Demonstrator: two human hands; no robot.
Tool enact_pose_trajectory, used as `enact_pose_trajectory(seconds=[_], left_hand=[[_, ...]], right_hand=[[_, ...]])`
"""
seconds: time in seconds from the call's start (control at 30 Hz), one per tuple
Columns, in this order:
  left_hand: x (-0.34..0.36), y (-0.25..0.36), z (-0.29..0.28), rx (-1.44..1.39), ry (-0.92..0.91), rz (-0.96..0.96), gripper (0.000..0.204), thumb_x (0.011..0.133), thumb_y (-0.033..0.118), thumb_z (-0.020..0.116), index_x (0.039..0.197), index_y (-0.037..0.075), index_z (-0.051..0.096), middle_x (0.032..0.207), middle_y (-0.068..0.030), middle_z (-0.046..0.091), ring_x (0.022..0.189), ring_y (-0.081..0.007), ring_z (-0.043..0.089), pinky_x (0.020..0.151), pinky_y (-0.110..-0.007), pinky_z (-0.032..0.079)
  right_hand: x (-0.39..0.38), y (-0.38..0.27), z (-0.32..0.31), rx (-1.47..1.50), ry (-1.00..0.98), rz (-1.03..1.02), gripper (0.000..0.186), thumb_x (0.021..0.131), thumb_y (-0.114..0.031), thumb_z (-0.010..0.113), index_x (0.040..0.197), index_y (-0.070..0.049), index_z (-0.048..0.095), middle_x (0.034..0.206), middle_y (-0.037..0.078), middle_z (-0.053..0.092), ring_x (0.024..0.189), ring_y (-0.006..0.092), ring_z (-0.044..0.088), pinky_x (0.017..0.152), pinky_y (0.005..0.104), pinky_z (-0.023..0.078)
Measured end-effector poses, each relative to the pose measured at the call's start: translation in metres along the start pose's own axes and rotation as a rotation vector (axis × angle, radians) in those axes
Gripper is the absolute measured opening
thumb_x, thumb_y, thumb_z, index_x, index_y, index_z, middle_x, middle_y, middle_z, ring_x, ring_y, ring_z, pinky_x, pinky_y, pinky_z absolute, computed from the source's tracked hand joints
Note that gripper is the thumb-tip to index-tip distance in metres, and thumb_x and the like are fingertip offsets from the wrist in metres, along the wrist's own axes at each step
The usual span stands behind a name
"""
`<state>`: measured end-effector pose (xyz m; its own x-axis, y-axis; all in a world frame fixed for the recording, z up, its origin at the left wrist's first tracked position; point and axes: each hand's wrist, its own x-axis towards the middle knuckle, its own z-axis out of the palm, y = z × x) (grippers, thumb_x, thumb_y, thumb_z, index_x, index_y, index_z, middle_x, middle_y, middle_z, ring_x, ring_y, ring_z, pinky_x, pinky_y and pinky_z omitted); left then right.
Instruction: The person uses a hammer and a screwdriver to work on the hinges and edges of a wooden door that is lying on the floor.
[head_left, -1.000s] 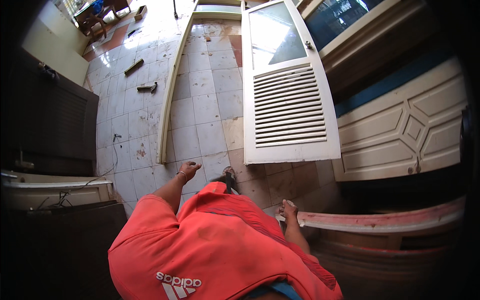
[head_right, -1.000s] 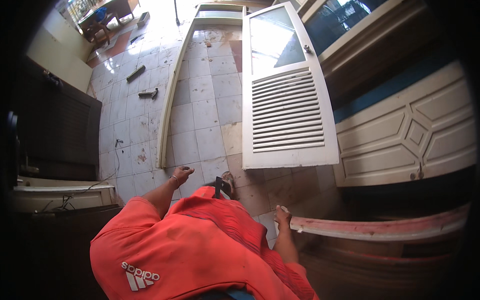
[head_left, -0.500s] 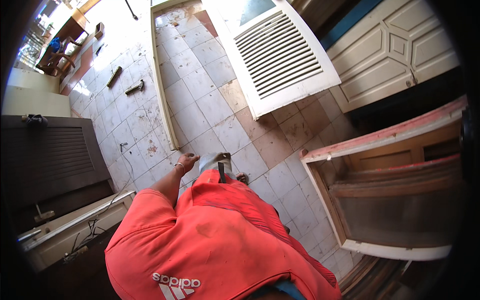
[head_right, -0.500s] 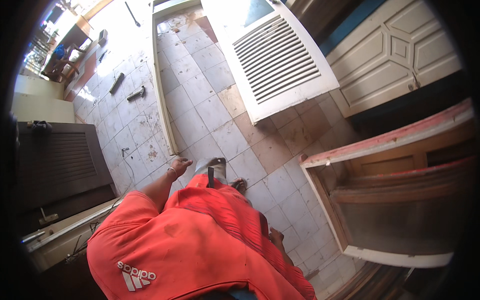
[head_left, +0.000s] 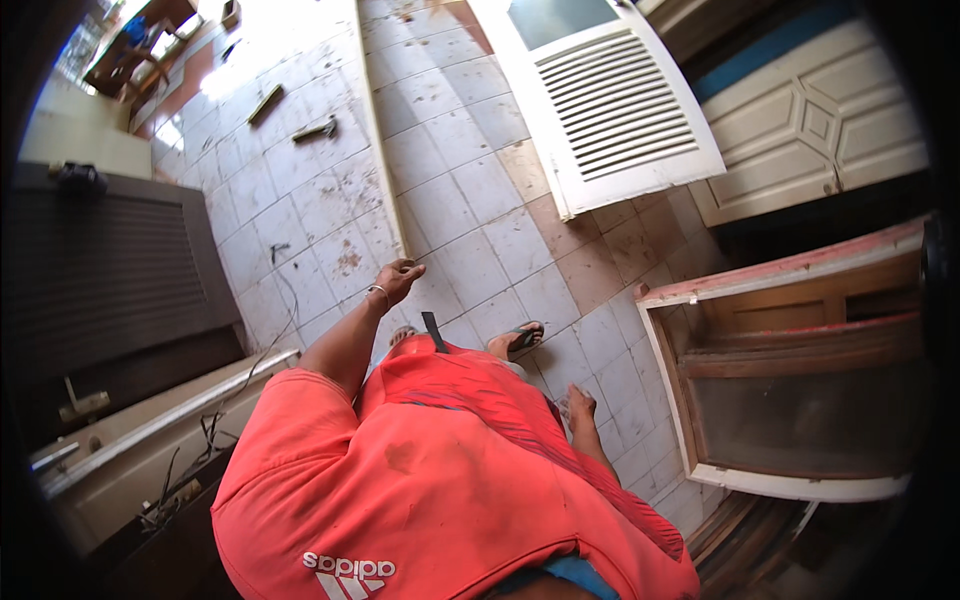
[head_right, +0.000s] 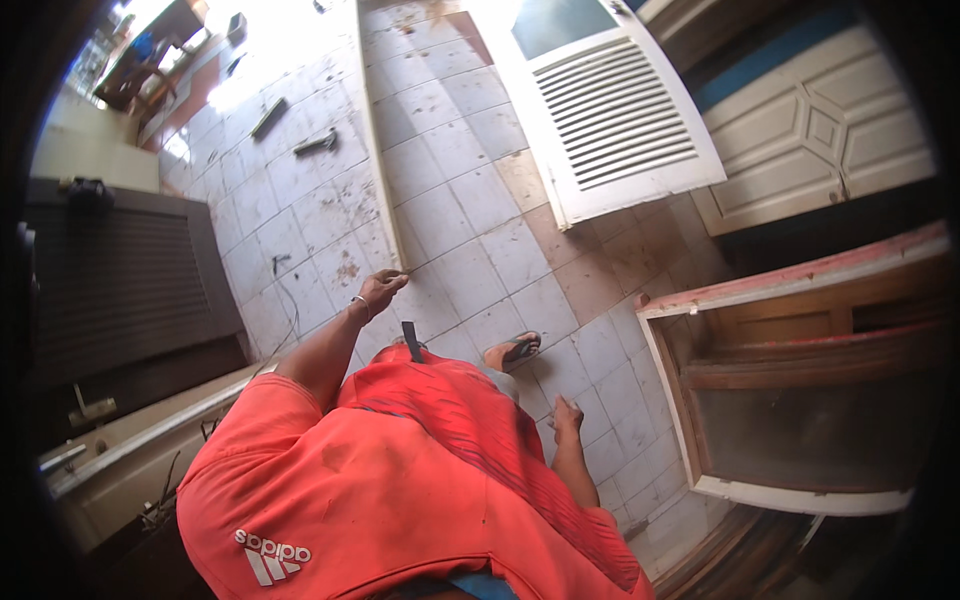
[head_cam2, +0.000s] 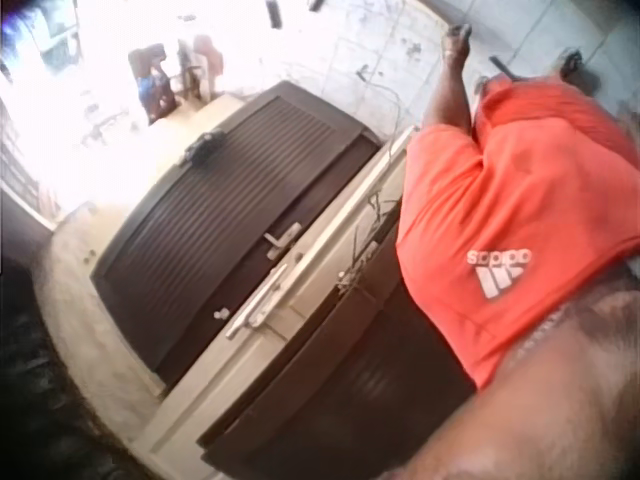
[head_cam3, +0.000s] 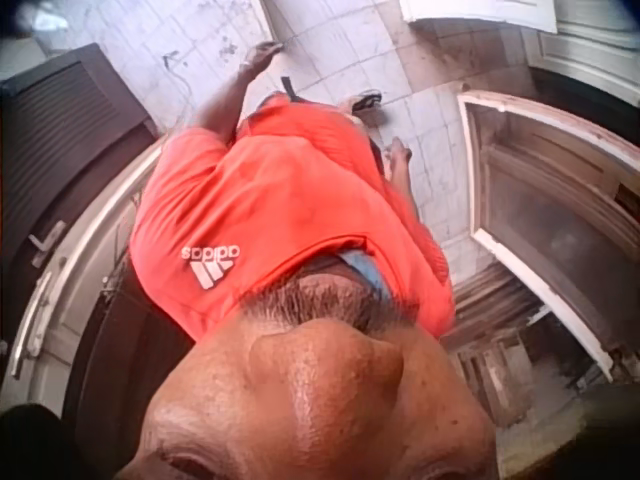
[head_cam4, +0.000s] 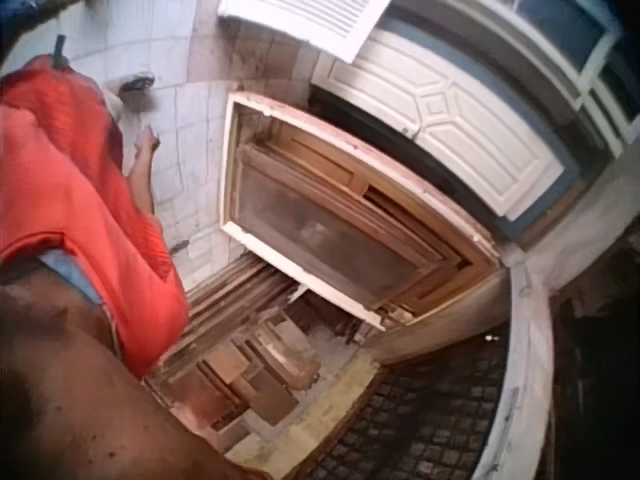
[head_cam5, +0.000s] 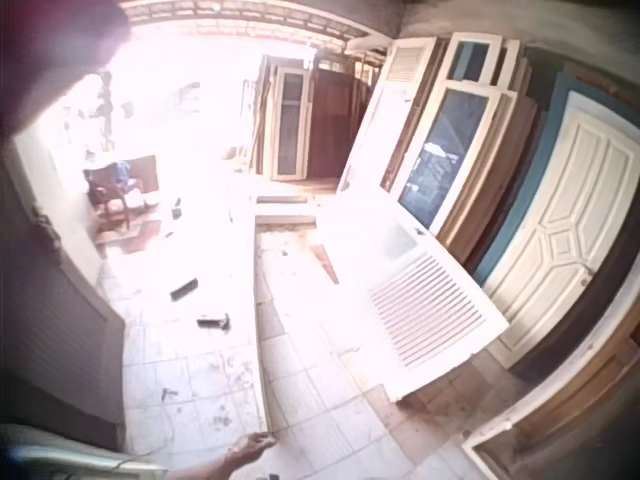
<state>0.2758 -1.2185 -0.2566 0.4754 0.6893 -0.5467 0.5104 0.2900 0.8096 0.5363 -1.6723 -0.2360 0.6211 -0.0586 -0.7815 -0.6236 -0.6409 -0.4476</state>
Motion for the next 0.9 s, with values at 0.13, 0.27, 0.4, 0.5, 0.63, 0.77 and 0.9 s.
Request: enact_pose_trajectory(seconds=[0.13, 0.27, 0.4, 0.5, 0.63, 0.77, 0.9], left_hand=[[-0.051, -0.127, -0.084, 0.1, 0.182, -0.167, 0.061, 0.081, 0.048, 0.067, 0.116, -0.002, 0.062, 0.114, -0.0232, 0.064, 0.109, -0.0306, 0.061, 0.092, -0.034, 0.047], [-0.12, -0.233, -0.141, 0.344, 0.252, -0.371, 0.057, 0.08, 0.049, 0.064, 0.111, 0.001, 0.066, 0.113, -0.0213, 0.064, 0.11, -0.0345, 0.059, 0.095, -0.038, 0.045], [-0.188, -0.322, -0.143, 0.227, 0.334, -0.446, 0.056, 0.079, 0.048, 0.065, 0.109, 0.001, 0.067, 0.113, -0.0214, 0.064, 0.11, -0.0341, 0.059, 0.096, -0.038, 0.045], [-0.21, -0.354, -0.13, 0.146, 0.31, -0.511, 0.057, 0.078, 0.049, 0.065, 0.108, 0.001, 0.068, 0.113, -0.0214, 0.064, 0.11, -0.0337, 0.059, 0.096, -0.038, 0.045], [-0.222, -0.31, -0.098, 0.242, 0.196, -0.44, 0.057, 0.079, 0.05, 0.063, 0.107, 0.001, 0.068, 0.114, -0.0205, 0.064, 0.109, -0.0335, 0.06, 0.096, -0.038, 0.045], [-0.191, -0.293, -0.079, 0.405, 0.095, -0.111, 0.055, 0.082, 0.048, 0.062, 0.109, 0.0, 0.067, 0.114, -0.0206, 0.064, 0.11, -0.0327, 0.06, 0.096, -0.036, 0.045], [-0.201, -0.196, -0.046, 0.145, 0.194, -0.124, 0.057, 0.082, 0.044, 0.065, 0.115, -0.002, 0.063, 0.111, -0.0212, 0.065, 0.11, -0.031, 0.06, 0.095, -0.033, 0.046]], right_hand=[[-0.037, -0.011, 0.06, -0.196, -0.113, -0.159, 0.047, 0.085, -0.031, 0.068, 0.122, -0.004, 0.058, 0.086, 0.003, 0.064, 0.061, 0.0127, 0.057, 0.047, 0.026, 0.044], [-0.081, -0.024, 0.086, -0.496, -0.197, -0.374, 0.057, 0.082, -0.033, 0.069, 0.125, 0.003, 0.055, 0.094, 0.01, 0.066, 0.068, 0.0156, 0.062, 0.056, 0.0287, 0.049], [-0.103, -0.024, 0.087, -0.653, -0.185, -0.419, 0.06, 0.081, -0.034, 0.07, 0.124, 0.004, 0.055, 0.101, 0.014, 0.068, 0.075, 0.0198, 0.068, 0.064, 0.0303, 0.053], [-0.105, -0.014, 0.08, -0.662, -0.16, -0.363, 0.059, 0.081, -0.034, 0.07, 0.127, 0.001, 0.054, 0.104, 0.013, 0.067, 0.078, 0.0203, 0.067, 0.062, 0.0302, 0.052], [-0.103, 0.014, 0.062, -0.57, -0.12, -0.377, 0.056, 0.082, -0.032, 0.07, 0.127, -0.002, 0.055, 0.093, 0.01, 0.066, 0.073, 0.0169, 0.062, 0.055, 0.0295, 0.049], [-0.113, 0.041, 0.038, -0.494, -0.154, -0.378, 0.055, 0.083, -0.032, 0.069, 0.128, -0.003, 0.054, 0.103, 0.007, 0.065, 0.077, 0.0179, 0.063, 0.057, 0.0294, 0.05], [-0.09, 0.129, -0.029, -0.282, -0.09, -0.276, 0.044, 0.085, -0.03, 0.067, 0.118, -0.002, 0.059, 0.094, 0.005, 0.064, 0.072, 0.0163, 0.06, 0.056, 0.0301, 0.049]])
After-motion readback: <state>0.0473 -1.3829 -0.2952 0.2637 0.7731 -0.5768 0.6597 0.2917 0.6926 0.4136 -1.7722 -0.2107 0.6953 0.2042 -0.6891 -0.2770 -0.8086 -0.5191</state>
